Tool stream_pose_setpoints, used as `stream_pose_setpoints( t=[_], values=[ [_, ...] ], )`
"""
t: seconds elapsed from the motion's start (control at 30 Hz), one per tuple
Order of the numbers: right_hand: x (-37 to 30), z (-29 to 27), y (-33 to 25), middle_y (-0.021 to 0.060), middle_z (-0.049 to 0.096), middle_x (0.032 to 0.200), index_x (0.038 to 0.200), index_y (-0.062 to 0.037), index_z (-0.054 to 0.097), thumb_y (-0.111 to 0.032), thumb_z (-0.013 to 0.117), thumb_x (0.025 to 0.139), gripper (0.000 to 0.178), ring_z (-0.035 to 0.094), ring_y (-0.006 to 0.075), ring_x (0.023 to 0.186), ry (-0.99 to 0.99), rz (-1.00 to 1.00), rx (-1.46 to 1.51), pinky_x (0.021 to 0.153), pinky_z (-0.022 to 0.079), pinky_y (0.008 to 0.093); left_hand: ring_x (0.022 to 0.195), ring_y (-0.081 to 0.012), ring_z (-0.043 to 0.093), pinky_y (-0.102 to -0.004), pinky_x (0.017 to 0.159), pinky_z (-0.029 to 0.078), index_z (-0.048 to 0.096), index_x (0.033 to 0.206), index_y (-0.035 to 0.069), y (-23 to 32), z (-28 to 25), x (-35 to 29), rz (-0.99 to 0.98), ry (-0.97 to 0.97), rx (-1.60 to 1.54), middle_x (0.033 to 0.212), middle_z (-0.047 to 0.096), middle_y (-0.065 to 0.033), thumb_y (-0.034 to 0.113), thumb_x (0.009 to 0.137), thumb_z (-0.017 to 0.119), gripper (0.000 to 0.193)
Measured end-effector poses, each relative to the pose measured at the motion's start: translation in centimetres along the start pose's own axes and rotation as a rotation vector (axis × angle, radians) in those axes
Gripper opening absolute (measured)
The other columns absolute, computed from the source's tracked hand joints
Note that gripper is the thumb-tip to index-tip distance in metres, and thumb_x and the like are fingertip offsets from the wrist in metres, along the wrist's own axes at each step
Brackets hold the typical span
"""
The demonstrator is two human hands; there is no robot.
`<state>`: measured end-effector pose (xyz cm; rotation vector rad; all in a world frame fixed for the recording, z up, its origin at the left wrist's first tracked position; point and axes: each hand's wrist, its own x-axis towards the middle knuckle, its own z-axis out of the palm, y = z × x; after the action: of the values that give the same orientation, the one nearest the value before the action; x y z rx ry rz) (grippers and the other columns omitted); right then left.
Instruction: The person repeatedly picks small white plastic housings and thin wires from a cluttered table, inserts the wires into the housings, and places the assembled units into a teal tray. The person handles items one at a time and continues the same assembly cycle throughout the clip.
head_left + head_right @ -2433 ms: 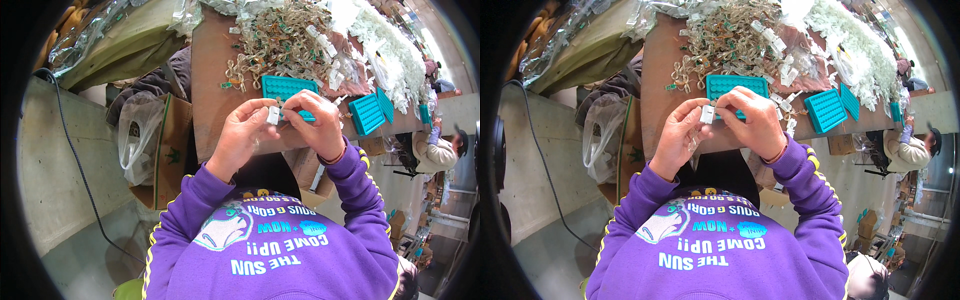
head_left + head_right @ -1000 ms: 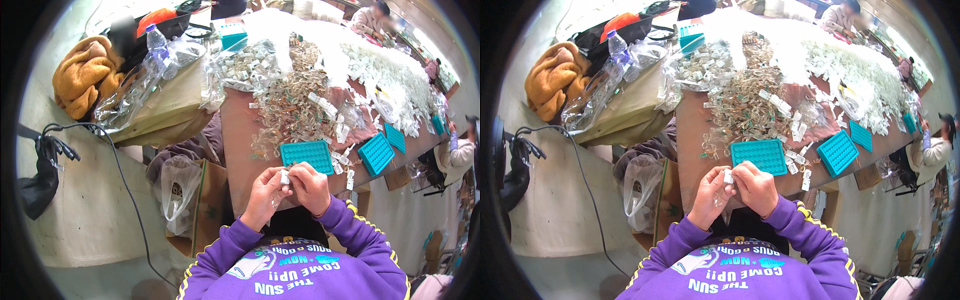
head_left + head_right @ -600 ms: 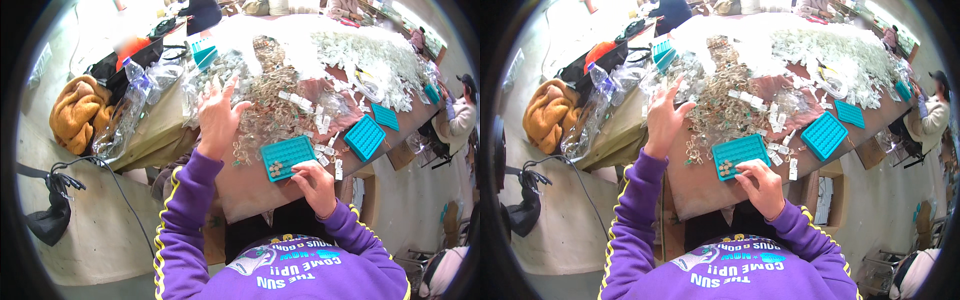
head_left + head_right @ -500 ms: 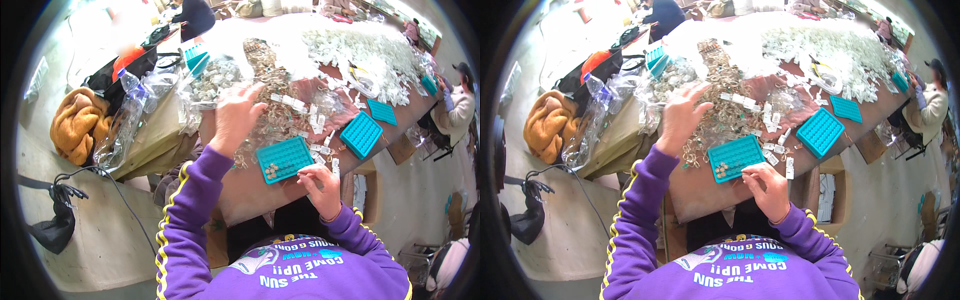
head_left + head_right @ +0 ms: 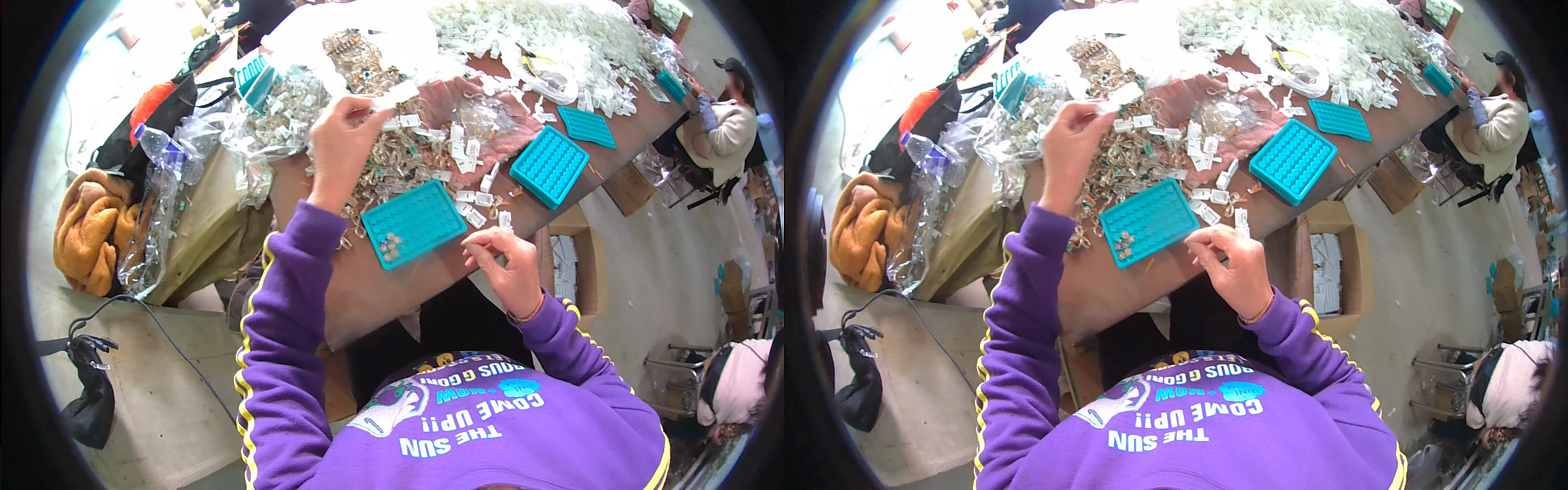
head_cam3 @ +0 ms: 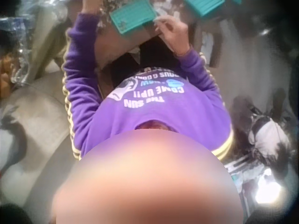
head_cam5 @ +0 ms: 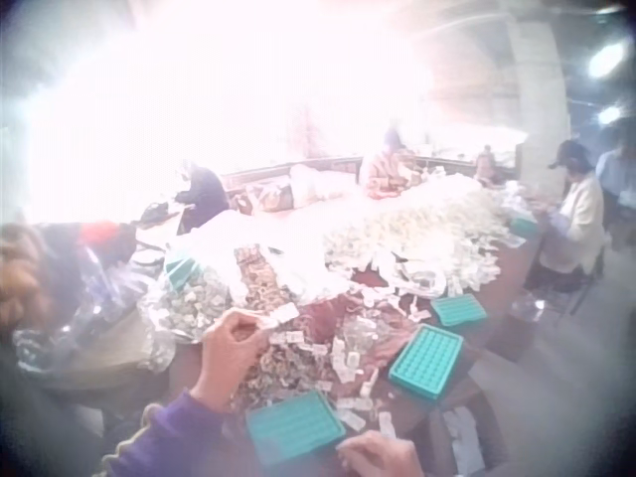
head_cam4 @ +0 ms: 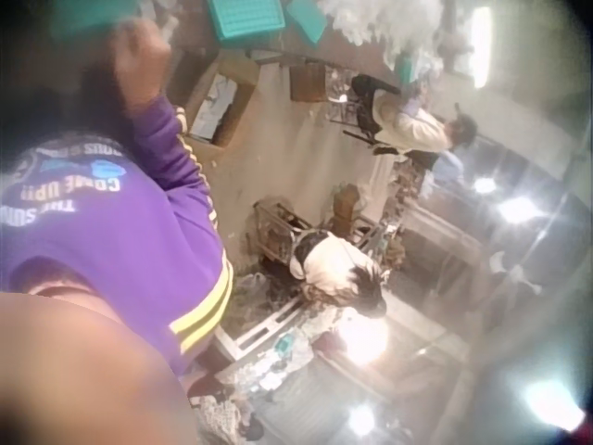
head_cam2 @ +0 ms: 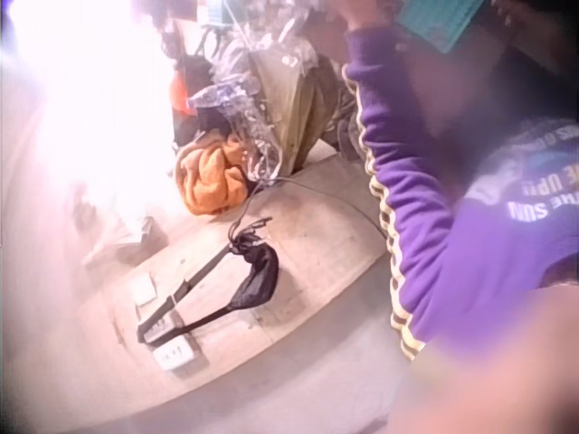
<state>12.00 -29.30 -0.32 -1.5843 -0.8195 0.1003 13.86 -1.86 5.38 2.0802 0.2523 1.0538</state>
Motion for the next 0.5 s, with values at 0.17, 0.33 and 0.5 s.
stream_pose_setpoints(
  t=[0.17, 0.33, 0.5],
  values=[
    [0.5, -2.0, 0.7, 0.0110, 0.067, 0.083, 0.092, 0.0034, 0.067, 0.003, 0.064, 0.085, 0.008, 0.066, 0.0149, 0.066, 0.052, 0.015, -0.071, 0.060, 0.052, 0.0258, 0.087, -0.0088, 0.064, -0.0254, 0.077, 0.053, 0.063, 0.095, 0.000, 0.8, -5.3, -6.5, -0.188, 0.000, -0.272, 0.094, 0.068, -0.0063, 0.000, 0.079, 0.076, 0.021],
    [2.4, -5.3, 1.9, 0.0099, 0.067, 0.087, 0.096, -0.0038, 0.067, -0.004, 0.066, 0.085, 0.011, 0.066, 0.0213, 0.069, 0.228, 0.011, -0.543, 0.063, 0.052, 0.0303, 0.075, -0.0114, 0.064, -0.0250, 0.069, 0.051, 0.060, 0.094, 0.002, 1.4, -9.3, -17.0, -0.255, -0.080, 0.167, 0.086, 0.065, -0.0069, -0.005, 0.076, 0.074, 0.024],
    [5.3, -6.6, 3.7, 0.0045, 0.065, 0.104, 0.100, -0.0090, 0.067, -0.002, 0.055, 0.083, 0.022, 0.067, 0.0258, 0.081, -0.113, -0.354, -0.976, 0.068, 0.055, 0.0359, 0.086, -0.0238, 0.062, -0.0337, 0.076, 0.051, 0.063, 0.103, 0.004, 1.8, -9.9, -19.8, -0.114, -0.197, 0.415, 0.094, 0.065, -0.0095, -0.004, 0.072, 0.073, 0.034]
  ],
)
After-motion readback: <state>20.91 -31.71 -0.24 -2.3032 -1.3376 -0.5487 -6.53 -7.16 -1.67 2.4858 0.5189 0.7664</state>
